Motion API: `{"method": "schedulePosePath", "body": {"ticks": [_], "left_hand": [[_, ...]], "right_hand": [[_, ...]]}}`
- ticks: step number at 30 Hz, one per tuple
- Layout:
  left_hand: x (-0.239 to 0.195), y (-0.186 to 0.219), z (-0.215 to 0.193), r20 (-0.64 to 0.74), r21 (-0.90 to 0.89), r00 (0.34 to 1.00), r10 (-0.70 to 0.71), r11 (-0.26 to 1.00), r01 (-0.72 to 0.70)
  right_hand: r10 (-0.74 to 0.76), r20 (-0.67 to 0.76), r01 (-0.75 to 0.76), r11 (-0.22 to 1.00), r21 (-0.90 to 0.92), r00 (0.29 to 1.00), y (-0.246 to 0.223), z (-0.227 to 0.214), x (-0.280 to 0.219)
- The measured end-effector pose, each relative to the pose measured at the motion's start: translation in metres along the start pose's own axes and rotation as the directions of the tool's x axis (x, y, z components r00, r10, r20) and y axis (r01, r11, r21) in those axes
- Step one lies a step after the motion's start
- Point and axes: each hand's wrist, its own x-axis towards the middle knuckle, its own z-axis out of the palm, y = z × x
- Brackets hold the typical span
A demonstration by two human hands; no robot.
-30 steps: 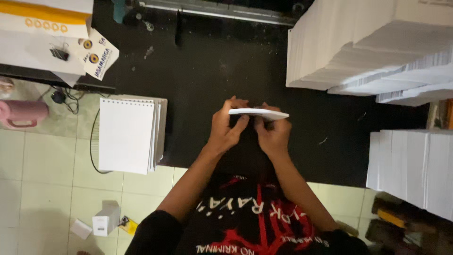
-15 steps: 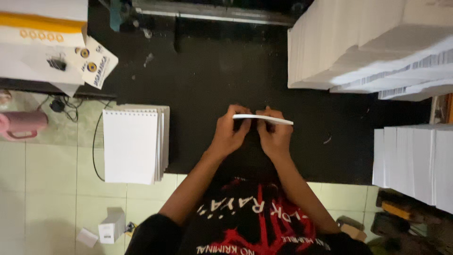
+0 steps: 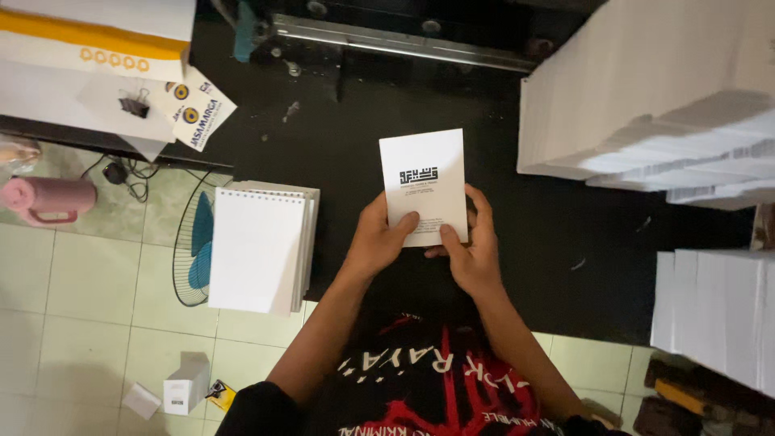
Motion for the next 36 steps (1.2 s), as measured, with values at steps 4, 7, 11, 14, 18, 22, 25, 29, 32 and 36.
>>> {"method": "schedulePosePath", "body": {"ticks": [4,7,11,14,18,22,25,29,32,36], "left_hand": [[0.002,-0.012,-0.011,-0.059,-0.012,0.997,-0.054,0.999,0.053],[0.005,-0.023,-0.019,-0.099,-0.064,0.993,-0.069,0.996,0.062],[-0.011,-0.013,-0.023,-0.2,-0.08,0.974,-0.107,0.992,0.093],[-0.031,-0.013,-0.024,-0.236,-0.034,0.969,-0.072,0.997,0.066],[-0.042,-0.024,-0.029,-0.068,0.147,0.997,0.042,0.989,-0.032],[-0.037,-0.032,-0.032,-0.009,0.203,0.997,0.07,0.977,-0.067],[-0.039,-0.036,-0.031,0.019,0.26,0.998,0.064,0.963,-0.066],[-0.039,-0.05,-0.029,-0.015,0.297,0.994,0.11,0.95,-0.101],[-0.037,-0.052,-0.03,-0.014,0.311,0.993,0.117,0.944,-0.107],[-0.038,-0.051,-0.029,-0.021,0.32,0.985,0.171,0.935,-0.155]], "right_hand": [[0.128,-0.013,-0.125,0.982,0.14,0.992,0.012,0.018,0.009],[0.151,-0.037,-0.146,0.982,0.117,0.988,0.015,0.029,0.016],[0.151,-0.076,-0.145,0.986,0.078,0.986,0.019,0.038,0.044],[0.096,-0.15,-0.079,0.99,0.117,0.984,0.025,0.052,0.08],[0.08,-0.229,-0.022,0.969,0.245,0.97,0.038,0.084,0.132],[0.104,-0.276,-0.028,0.964,0.265,0.955,0.052,0.11,0.159],[0.124,-0.299,-0.048,0.968,0.248,0.946,0.046,0.111,0.171],[0.118,-0.311,-0.042,0.97,0.239,0.943,0.053,0.105,0.199],[0.124,-0.333,-0.056,0.977,0.206,0.935,0.046,0.108,0.207],[0.118,-0.332,-0.059,0.982,0.18,0.936,0.047,0.109,0.206]]}}
